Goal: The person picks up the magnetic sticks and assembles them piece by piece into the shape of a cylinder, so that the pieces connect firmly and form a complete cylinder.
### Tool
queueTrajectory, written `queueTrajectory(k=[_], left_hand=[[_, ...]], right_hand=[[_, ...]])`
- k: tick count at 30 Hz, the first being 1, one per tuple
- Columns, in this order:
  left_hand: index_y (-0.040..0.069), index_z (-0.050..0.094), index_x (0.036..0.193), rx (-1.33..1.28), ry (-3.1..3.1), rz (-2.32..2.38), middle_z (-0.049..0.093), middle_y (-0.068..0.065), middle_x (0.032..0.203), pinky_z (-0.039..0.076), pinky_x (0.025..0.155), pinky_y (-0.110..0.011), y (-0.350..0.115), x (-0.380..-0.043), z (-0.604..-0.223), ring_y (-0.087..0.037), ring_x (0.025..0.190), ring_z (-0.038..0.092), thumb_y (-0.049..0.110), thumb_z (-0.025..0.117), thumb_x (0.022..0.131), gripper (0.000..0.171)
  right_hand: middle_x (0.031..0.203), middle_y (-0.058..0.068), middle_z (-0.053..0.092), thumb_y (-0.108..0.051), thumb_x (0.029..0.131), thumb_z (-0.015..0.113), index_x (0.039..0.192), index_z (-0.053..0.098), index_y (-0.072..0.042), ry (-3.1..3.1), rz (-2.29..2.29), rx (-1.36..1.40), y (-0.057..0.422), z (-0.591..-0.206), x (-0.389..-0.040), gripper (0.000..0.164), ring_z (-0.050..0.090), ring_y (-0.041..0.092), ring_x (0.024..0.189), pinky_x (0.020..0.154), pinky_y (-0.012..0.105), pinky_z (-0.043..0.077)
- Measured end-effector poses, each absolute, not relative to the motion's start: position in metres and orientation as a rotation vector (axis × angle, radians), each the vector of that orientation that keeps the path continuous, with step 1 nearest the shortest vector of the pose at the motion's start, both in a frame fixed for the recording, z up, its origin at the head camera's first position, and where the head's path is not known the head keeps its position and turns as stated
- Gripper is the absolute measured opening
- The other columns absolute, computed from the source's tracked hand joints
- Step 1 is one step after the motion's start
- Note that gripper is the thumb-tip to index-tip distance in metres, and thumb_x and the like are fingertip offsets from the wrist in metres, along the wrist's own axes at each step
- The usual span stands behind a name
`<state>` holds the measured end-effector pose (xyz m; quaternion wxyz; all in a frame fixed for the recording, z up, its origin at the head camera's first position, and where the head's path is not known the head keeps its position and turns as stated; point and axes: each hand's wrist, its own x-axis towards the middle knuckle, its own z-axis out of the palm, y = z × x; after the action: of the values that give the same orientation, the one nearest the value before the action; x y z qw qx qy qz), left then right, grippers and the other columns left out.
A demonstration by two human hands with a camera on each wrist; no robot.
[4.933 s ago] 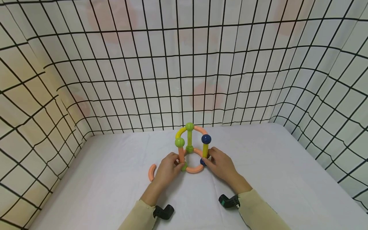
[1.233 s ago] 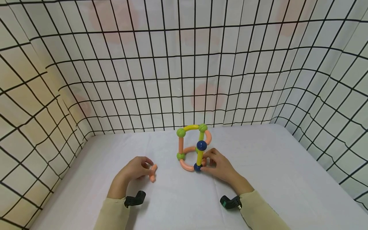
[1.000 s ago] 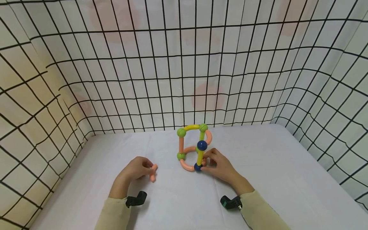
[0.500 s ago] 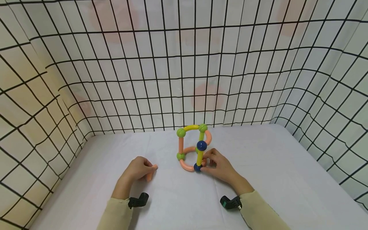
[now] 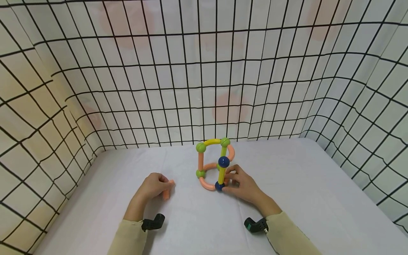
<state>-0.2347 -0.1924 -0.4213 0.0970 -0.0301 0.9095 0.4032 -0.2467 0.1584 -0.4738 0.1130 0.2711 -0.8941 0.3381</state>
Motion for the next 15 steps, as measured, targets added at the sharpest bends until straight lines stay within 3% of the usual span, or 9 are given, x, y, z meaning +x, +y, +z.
queueTrajectory(k=[6,15], left_hand=[[0.003,0.061,0.101,-0.071,2.68,1.393,0.068,-0.003,0.067,0.043,0.062,-0.026,-0.19,-0.24,-0.424,-0.016,0.069,0.055,0.031,0.069,0.094,0.029],[0.005,0.056,0.107,-0.08,2.556,1.678,0.07,-0.004,0.069,0.047,0.057,-0.029,-0.182,-0.243,-0.418,-0.018,0.065,0.061,0.037,0.071,0.093,0.038]], right_hand=[[0.122,-0.001,0.052,-0.03,0.081,0.083,0.1,0.073,-0.018,-2.627,0.977,0.808,0.159,-0.476,-0.248,0.025,0.052,0.007,0.085,0.072,0.021,0.045],[0.121,-0.002,0.055,-0.03,0.08,0.084,0.102,0.074,-0.019,-2.637,0.962,0.805,0.158,-0.475,-0.247,0.026,0.052,0.008,0.084,0.072,0.021,0.045]])
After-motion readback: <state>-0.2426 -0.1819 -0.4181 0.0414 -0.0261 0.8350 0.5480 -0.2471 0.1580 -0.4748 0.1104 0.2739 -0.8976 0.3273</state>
